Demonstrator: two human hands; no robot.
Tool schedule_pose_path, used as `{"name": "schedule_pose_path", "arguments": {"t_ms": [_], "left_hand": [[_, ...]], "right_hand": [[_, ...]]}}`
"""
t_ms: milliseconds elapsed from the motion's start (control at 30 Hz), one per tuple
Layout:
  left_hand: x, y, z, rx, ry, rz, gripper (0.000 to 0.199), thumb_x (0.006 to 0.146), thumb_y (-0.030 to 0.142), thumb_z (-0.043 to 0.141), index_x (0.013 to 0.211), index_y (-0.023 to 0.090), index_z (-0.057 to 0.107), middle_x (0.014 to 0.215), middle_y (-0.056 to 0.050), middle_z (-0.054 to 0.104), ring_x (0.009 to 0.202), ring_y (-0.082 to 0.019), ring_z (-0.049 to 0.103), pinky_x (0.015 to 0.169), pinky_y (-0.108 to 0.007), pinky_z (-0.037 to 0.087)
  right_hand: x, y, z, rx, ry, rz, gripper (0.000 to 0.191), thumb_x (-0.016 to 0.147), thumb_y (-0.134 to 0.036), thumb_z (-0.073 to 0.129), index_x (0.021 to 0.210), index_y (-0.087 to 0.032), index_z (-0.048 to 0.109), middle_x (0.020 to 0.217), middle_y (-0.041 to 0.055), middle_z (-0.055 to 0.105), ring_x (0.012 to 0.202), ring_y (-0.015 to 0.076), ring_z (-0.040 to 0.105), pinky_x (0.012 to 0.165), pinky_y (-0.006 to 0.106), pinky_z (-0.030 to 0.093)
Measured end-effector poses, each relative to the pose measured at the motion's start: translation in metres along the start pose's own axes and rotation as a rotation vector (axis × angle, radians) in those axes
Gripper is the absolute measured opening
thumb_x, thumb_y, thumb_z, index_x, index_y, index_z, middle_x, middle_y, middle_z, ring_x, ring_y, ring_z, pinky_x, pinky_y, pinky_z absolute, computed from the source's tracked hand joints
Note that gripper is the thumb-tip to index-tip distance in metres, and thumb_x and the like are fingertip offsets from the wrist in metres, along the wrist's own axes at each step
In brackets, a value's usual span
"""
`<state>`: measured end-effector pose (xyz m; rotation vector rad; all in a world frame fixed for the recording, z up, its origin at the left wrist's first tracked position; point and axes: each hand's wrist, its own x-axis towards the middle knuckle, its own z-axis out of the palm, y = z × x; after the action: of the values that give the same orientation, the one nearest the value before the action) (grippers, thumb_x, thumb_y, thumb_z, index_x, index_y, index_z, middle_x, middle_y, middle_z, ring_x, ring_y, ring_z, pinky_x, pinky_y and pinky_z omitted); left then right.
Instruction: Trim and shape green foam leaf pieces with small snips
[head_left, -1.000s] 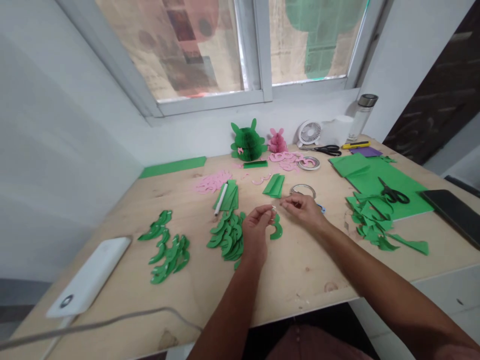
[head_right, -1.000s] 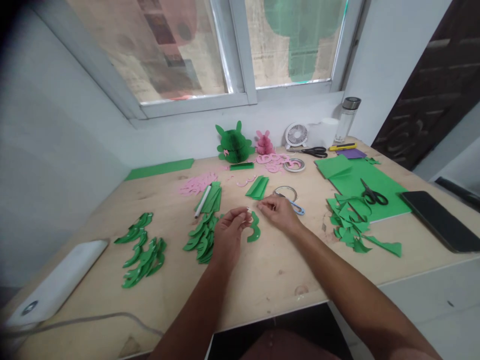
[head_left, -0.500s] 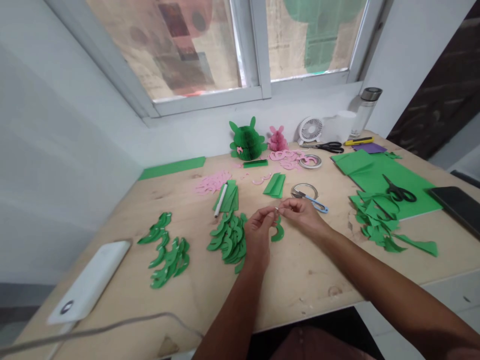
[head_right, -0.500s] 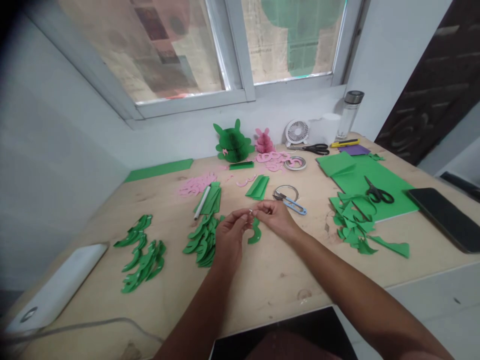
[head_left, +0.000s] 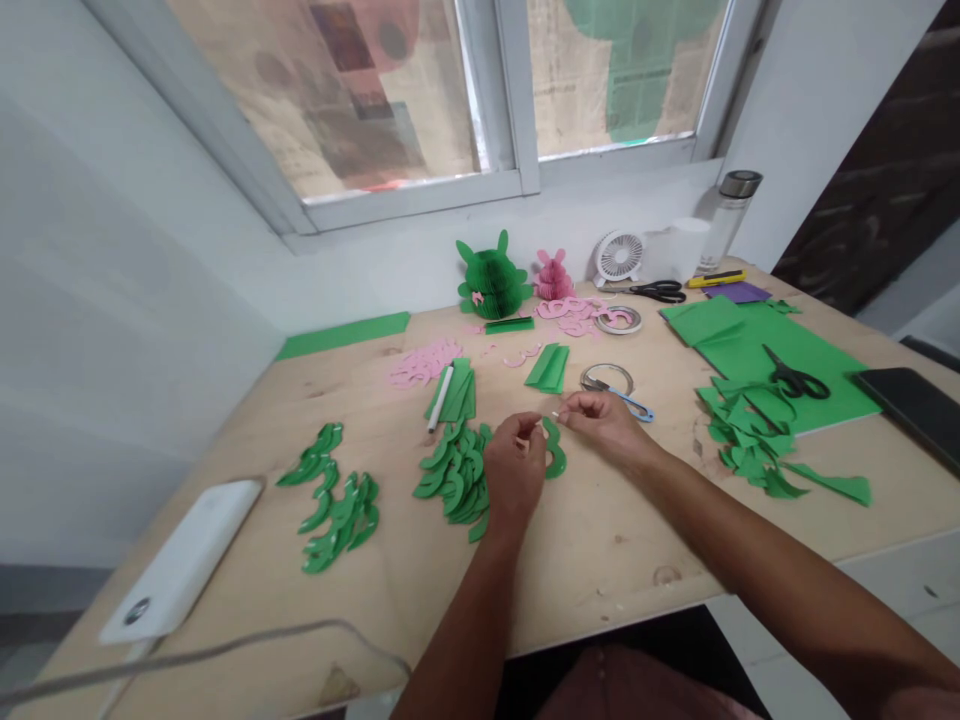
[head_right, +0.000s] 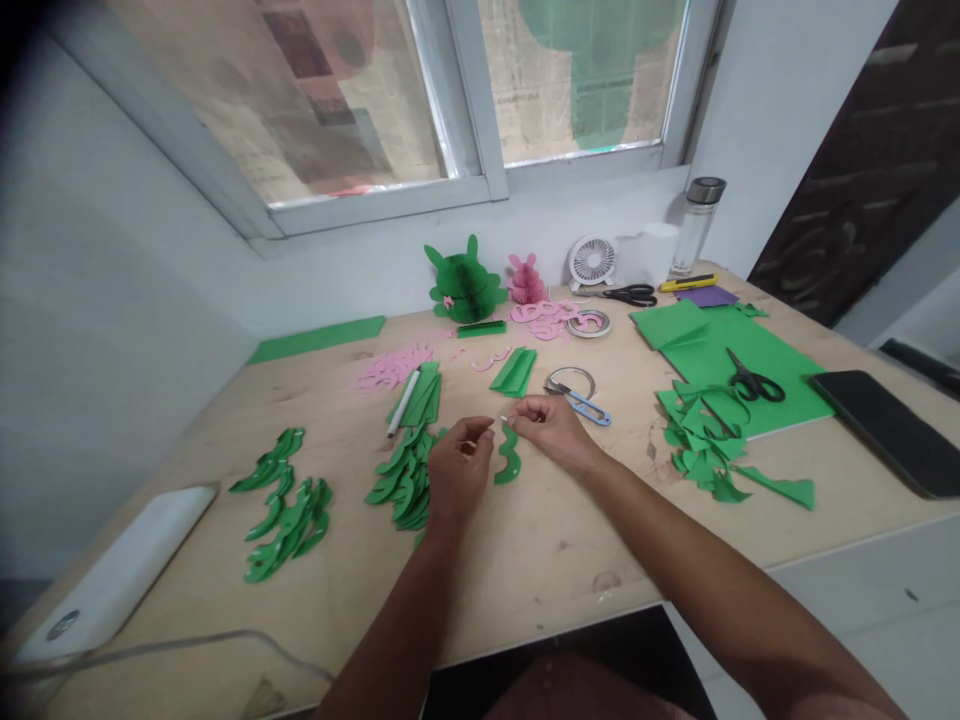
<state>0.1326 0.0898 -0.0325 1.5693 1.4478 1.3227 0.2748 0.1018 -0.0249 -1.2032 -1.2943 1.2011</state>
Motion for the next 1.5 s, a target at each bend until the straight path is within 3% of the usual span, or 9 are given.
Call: {"name": "schedule_pose_path", "arguments": {"t_ms": [167,400,567,833,933,1033,1133,1333,1500], "left_hand": [[-0.004,0.000,-0.001,0.431,-0.141,0.197,0.005,0.070,0.022,0.058,0.071,0.021,0.063,0.073,-0.007,0.063,0.078,-0.024,0.054,0.074,-0.035,0.036],[-0.008,0.007,0.003,0.798,-0.224,0.195,0.017,0.075,0.030,0.055,0.085,0.018,0.062,0.088,-0.011,0.063,0.091,-0.028,0.052,0.075,-0.037,0.033],[-0.007,0.008,0.004,0.821,-0.229,0.174,0.011,0.072,0.025,0.056,0.080,0.019,0.062,0.085,-0.011,0.063,0.090,-0.030,0.052,0.072,-0.038,0.032],[-0.006,0.001,0.004,0.665,-0.214,0.155,0.006,0.071,0.016,0.055,0.069,0.021,0.057,0.079,-0.007,0.064,0.084,-0.027,0.054,0.070,-0.036,0.029],[-0.006,-0.003,0.005,0.614,-0.156,0.180,0.005,0.070,0.019,0.058,0.075,0.021,0.059,0.080,-0.008,0.065,0.083,-0.027,0.054,0.072,-0.038,0.030],[-0.006,-0.004,0.005,0.622,-0.109,0.186,0.022,0.071,0.025,0.060,0.092,0.020,0.061,0.086,-0.010,0.065,0.088,-0.030,0.054,0.077,-0.040,0.031],[-0.004,0.000,0.004,0.763,-0.167,0.136,0.029,0.074,0.027,0.056,0.102,0.019,0.060,0.096,-0.012,0.063,0.097,-0.030,0.052,0.080,-0.041,0.032],[0.003,0.012,0.002,0.986,-0.346,0.083,0.026,0.079,0.026,0.049,0.103,0.021,0.060,0.103,-0.009,0.061,0.102,-0.027,0.052,0.081,-0.038,0.035],[0.006,0.014,0.000,0.965,-0.345,0.064,0.033,0.079,0.030,0.051,0.109,0.018,0.056,0.103,-0.010,0.062,0.100,-0.025,0.054,0.079,-0.035,0.037]], "right_hand": [[0.004,0.007,-0.004,-0.066,0.068,-0.018,0.030,0.069,-0.045,0.063,0.066,-0.016,0.061,0.054,-0.0030,0.049,0.049,0.0084,0.040,0.047,0.021,0.031],[0.008,0.017,-0.005,-0.089,0.067,-0.042,0.029,0.069,-0.045,0.062,0.064,-0.017,0.061,0.053,-0.0036,0.048,0.049,0.0091,0.040,0.047,0.022,0.030],[0.006,0.015,-0.003,-0.069,0.050,0.001,0.027,0.068,-0.042,0.063,0.063,-0.016,0.060,0.051,-0.0049,0.045,0.046,0.0073,0.034,0.045,0.021,0.025],[0.006,0.014,-0.002,-0.082,0.050,-0.021,0.023,0.068,-0.038,0.062,0.063,-0.015,0.060,0.053,-0.0044,0.047,0.049,0.0074,0.034,0.046,0.021,0.024],[0.006,0.014,-0.002,-0.081,0.054,-0.004,0.023,0.068,-0.037,0.062,0.064,-0.015,0.060,0.053,-0.0044,0.047,0.048,0.0074,0.035,0.046,0.021,0.024],[0.006,0.013,-0.002,-0.110,0.049,0.014,0.022,0.068,-0.036,0.061,0.063,-0.015,0.060,0.051,-0.0050,0.045,0.046,0.0072,0.033,0.045,0.021,0.023],[0.006,0.010,-0.003,-0.163,0.030,-0.016,0.020,0.069,-0.034,0.059,0.063,-0.014,0.060,0.051,-0.0047,0.045,0.048,0.0077,0.035,0.046,0.022,0.025],[0.005,0.002,-0.005,-0.296,0.004,-0.100,0.019,0.071,-0.030,0.056,0.061,-0.014,0.060,0.055,-0.0024,0.051,0.054,0.0095,0.042,0.053,0.023,0.030],[0.005,0.002,-0.003,-0.271,0.035,-0.038,0.019,0.071,-0.031,0.056,0.063,-0.014,0.060,0.054,-0.0032,0.050,0.051,0.0087,0.039,0.050,0.023,0.028]]}}
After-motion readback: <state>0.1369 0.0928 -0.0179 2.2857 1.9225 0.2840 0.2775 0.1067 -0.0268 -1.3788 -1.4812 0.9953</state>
